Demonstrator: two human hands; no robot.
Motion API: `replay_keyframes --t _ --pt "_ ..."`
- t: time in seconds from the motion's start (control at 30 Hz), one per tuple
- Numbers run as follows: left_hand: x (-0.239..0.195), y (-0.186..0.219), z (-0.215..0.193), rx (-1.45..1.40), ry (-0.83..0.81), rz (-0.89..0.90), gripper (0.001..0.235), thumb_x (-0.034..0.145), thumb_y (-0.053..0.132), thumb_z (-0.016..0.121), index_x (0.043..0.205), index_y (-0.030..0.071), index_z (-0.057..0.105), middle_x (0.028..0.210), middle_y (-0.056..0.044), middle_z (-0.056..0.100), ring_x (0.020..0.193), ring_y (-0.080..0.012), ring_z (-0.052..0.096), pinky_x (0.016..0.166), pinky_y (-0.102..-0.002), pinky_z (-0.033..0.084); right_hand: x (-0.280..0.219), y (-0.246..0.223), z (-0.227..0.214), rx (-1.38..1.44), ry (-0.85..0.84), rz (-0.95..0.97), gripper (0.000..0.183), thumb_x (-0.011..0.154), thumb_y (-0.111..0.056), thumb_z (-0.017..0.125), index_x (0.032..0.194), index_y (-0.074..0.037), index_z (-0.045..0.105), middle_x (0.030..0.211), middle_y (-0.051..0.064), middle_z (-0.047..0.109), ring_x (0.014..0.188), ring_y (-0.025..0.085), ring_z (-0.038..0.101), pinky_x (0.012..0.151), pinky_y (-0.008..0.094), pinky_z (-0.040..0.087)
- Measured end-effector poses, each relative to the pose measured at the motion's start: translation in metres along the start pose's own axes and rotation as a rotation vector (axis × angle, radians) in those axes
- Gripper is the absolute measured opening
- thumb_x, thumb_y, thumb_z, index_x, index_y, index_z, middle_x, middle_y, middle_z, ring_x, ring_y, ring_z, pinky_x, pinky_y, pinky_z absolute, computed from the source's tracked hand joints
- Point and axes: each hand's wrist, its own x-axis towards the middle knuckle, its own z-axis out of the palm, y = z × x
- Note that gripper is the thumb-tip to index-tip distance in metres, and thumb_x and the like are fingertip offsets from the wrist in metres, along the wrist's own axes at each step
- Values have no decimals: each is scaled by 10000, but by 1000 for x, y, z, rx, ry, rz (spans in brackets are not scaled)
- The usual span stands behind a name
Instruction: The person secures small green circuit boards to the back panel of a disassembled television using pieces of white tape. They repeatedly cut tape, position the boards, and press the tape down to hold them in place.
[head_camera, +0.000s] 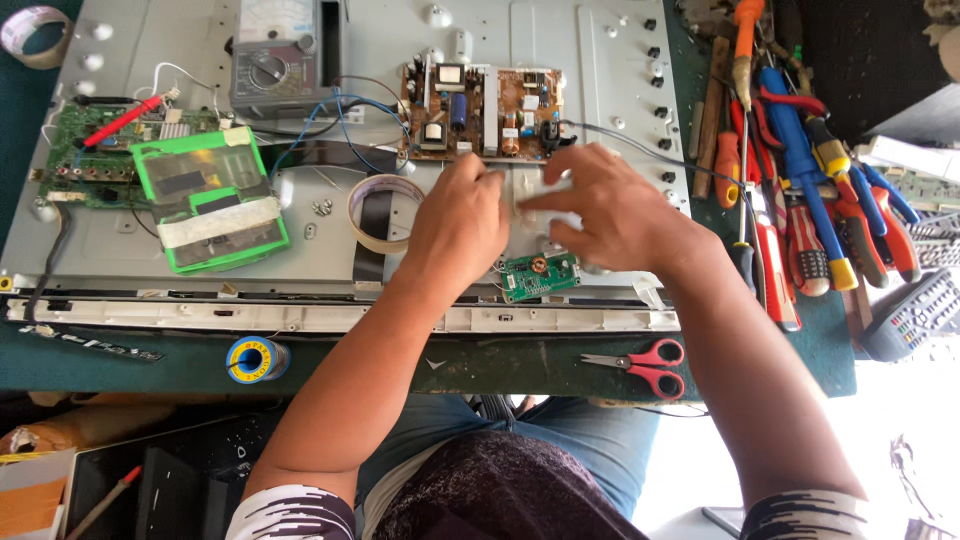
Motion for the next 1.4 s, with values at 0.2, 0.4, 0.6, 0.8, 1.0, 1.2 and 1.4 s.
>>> replay_keyframes --t 0.2,0.4,0.6,0.8,1.0,1.2,1.4 --pt "3 2 6 88 8 204 302 1020 -7 528 1238 -96 717 1161 -288 681 1094 -394 706 850 -441 610 -15 48 27 -371 193 19 308 877 -290 688 1129 -273 864 1184 63 611 1065 353 642 838 485 568" --pt "2 -2 14 236 -180 177 435 1073 262 531 1474 154 661 1501 -72 585 1181 -345 556 934 -571 474 -53 31 -47 146 412 118 454 1076 83 420 1383 123 752 1139 244 582 1069 338 614 887 437 502" --pt "-7 8 -6 262 -199 188 386 1022 242 572 1345 176 772 1482 -91 646 1180 -302 586 916 -482 442 -89 58 -10 27 369 257 297 920 -115 799 1206 -171 856 1125 95 714 1103 348 698 981 450 550" --pt "-11 4 -4 254 -123 207 326 1067 303 544 1185 246 844 1397 -58 726 1195 -281 645 950 -474 463 -78 60 -4 31 284 365 458 820 -244 937 1236 -95 817 1131 144 709 1033 377 683 943 488 545" --pt "-5 12 -9 107 -202 244 406 1079 248 541 1442 165 703 1508 -96 650 1349 -355 601 1044 -568 477 -81 79 -7 36 290 339 466 759 -246 973 1170 -99 811 1090 114 728 933 313 703 846 463 580" --pt "-4 -7 1 67 17 220 363 1077 318 665 799 115 779 702 -75 689 857 -282 723 984 -507 540 -68 66 -8 146 311 176 467 746 -205 1009 1158 -87 825 1011 94 743 855 267 687 822 380 562" --pt "8 -15 12 -48 101 266 353 1001 117 733 1303 -39 639 1127 -239 728 1109 -384 735 1017 -510 577 -34 46 -2 181 226 135 425 776 -174 979 1153 -74 812 1036 131 750 894 333 691 837 459 564"
